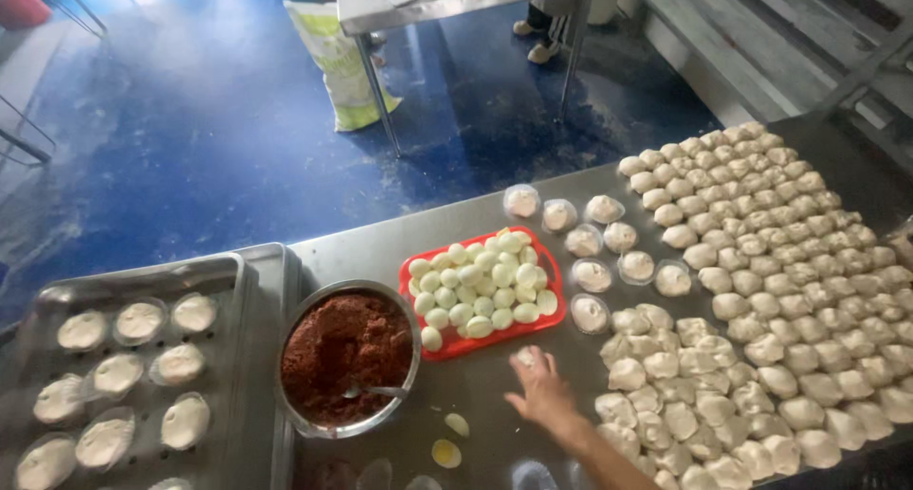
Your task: The person flattens pieces of dough by hand, uses a spoon to portion meat filling into the center, adds a piece of hard-boiled egg, and folds the dough to seal the filling inside before placing the finished buns into paper liners on a tray.
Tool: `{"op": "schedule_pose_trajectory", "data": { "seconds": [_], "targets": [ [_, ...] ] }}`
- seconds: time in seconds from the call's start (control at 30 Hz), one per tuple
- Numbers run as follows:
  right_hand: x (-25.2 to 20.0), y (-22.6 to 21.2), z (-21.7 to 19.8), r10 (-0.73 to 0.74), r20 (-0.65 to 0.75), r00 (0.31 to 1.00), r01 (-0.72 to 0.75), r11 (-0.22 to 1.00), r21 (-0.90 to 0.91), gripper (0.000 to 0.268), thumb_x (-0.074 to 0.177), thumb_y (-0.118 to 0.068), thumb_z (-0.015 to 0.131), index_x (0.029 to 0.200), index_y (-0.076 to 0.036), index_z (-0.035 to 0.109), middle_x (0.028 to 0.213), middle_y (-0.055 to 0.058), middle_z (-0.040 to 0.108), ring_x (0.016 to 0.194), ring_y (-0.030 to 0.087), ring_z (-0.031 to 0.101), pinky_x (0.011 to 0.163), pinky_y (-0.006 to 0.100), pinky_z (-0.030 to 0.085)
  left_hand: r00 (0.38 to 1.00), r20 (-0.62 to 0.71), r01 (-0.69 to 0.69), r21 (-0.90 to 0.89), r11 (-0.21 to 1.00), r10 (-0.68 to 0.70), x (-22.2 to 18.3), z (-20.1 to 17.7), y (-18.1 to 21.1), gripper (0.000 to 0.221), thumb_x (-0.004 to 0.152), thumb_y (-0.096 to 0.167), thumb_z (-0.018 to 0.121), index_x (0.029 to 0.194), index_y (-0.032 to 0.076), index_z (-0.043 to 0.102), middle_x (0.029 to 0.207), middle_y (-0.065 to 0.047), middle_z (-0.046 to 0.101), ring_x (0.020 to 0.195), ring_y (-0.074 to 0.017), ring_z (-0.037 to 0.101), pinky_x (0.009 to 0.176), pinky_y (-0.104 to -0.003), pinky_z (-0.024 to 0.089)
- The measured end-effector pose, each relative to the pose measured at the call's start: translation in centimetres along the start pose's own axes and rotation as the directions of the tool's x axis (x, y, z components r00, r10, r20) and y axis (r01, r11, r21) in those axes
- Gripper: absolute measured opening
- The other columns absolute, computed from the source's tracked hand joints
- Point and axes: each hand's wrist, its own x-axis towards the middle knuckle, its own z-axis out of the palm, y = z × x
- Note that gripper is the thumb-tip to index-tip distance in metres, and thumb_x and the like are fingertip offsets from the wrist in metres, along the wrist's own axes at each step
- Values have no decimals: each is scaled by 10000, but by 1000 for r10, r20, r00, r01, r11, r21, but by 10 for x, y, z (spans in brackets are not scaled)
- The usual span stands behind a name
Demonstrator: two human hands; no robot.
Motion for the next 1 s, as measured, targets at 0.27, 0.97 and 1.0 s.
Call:
{"op": "schedule_pose_trajectory", "data": {
  "seconds": [0.27, 0.97, 1.0],
  "targets": [
    [23, 45, -46, 237, -204, 950, -192, 957, 216, 407, 855, -177, 705, 1257, -133, 660, 1200, 188, 597, 1048, 378, 647, 878, 458, 553, 983, 51, -184, 181, 966, 178, 21, 14, 32, 553, 1075, 430, 328, 1470, 70, 474, 1464, -132, 529, 1314, -283, 506, 1056, -470, 387],
    [-114, 72, -69, 257, -225, 940, -275, 960, -52, 386, 912, -232, 667, 1266, -78, 670, 1165, 155, 652, 1084, 406, 622, 911, 518, 508, 910, 404, -292, 465, 836, 93, -96, 32, 20, 569, 1054, 433, 334, 1390, 37, 566, 1382, -170, 611, 1289, -275, 582, 1061, -417, 475],
    [-106, 76, -64, 259, -183, 949, -272, 961, -52, 393, 916, -217, 664, 1281, -70, 673, 1155, 169, 648, 1068, 427, 612, 895, 525, 501, 908, 408, -304, 492, 816, 92, -98, 36, 24, 567, 1052, 432, 338, 1388, 41, 574, 1371, -173, 621, 1280, -273, 592, 1060, -410, 474]
  ]
}}
